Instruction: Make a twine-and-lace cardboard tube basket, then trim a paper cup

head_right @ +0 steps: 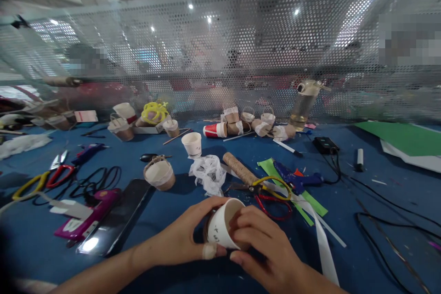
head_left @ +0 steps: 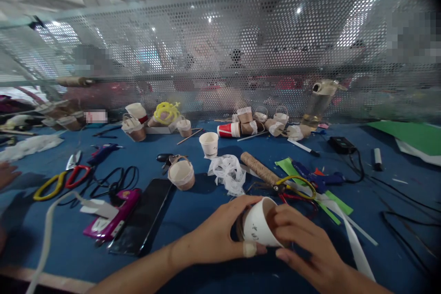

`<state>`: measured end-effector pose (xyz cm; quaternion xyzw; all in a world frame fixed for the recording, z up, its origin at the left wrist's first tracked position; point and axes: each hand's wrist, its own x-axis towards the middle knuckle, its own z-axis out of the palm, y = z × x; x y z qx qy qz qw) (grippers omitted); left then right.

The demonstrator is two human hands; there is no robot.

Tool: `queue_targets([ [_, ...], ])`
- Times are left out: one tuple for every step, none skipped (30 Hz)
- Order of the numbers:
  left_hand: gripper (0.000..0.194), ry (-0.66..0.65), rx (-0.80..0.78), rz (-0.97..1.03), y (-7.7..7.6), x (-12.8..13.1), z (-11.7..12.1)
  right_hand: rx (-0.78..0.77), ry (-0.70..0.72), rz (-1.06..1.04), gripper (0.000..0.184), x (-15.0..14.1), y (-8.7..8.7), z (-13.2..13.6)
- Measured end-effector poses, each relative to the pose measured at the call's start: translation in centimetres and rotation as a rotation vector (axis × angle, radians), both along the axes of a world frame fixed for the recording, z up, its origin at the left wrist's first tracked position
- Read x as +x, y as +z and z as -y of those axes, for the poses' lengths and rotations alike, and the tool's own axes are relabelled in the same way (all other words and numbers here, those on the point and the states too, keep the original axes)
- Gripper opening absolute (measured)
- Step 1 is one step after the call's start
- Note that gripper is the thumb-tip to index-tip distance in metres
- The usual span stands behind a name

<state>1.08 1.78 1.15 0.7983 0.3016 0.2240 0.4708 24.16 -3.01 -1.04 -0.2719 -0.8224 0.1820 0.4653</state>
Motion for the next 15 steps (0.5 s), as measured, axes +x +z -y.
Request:
queue_targets([
  [0.073,0.013,0.000,0.022,0.0,0.0,-0.1,0.003,-0.037,-0.017,0.009,0.3,0.1,0.0],
  [0.072,0.033,-0.006,0.046,0.0,0.0,-0.2,0.006,-0.084,-0.038,0.011,0.5,0.2,-0.1],
  [0.071,0.057,-0.018,0.068,-0.1,0.0,-0.2,0.003,-0.140,-0.053,0.013,0.8,0.4,-0.2],
  [0.071,0.082,-0.032,0.090,-0.2,-0.1,-0.3,-0.007,-0.198,-0.057,0.015,1.1,0.4,-0.5],
  [0.070,0.106,-0.046,0.112,-0.3,-0.1,-0.4,-0.024,-0.253,-0.048,0.014,1.4,0.5,-0.7],
  [0.069,0.128,-0.060,0.131,-0.4,-0.1,-0.4,-0.048,-0.303,-0.022,0.012,1.7,0.5,-1.1],
  [0.069,0.150,-0.074,0.147,-0.5,-0.1,-0.4,-0.075,-0.343,0.016,0.009,2.0,0.5,-1.4],
  [0.068,0.170,-0.084,0.162,-0.5,-0.1,-0.3,-0.101,-0.372,0.061,0.006,2.3,0.5,-1.8],
  [0.068,0.188,-0.092,0.176,-0.5,-0.1,-0.3,-0.123,-0.400,0.104,0.004,2.6,0.5,-2.2],
  [0.068,0.201,-0.100,0.188,-0.5,-0.1,-0.2,-0.135,-0.430,0.140,0.006,3.0,0.5,-2.5],
  [0.067,0.211,-0.108,0.204,-0.5,-0.1,-0.1,-0.145,-0.467,0.175,0.010,3.4,0.4,-2.8],
  [0.067,0.222,-0.112,0.227,-0.4,-0.2,-0.1,-0.154,-0.514,0.203,0.014,3.8,0.5,-3.1],
  [0.067,0.237,-0.113,0.256,-0.4,-0.2,-0.1,-0.160,-0.559,0.228,0.018,4.3,0.5,-3.2],
  [0.067,0.254,-0.113,0.290,-0.5,-0.3,-0.1,-0.167,-0.602,0.249,0.022,4.8,0.6,-3.4],
  [0.066,0.280,-0.108,0.328,-0.6,-0.4,-0.2,-0.177,-0.642,0.269,0.024,5.3,0.7,-3.4],
])
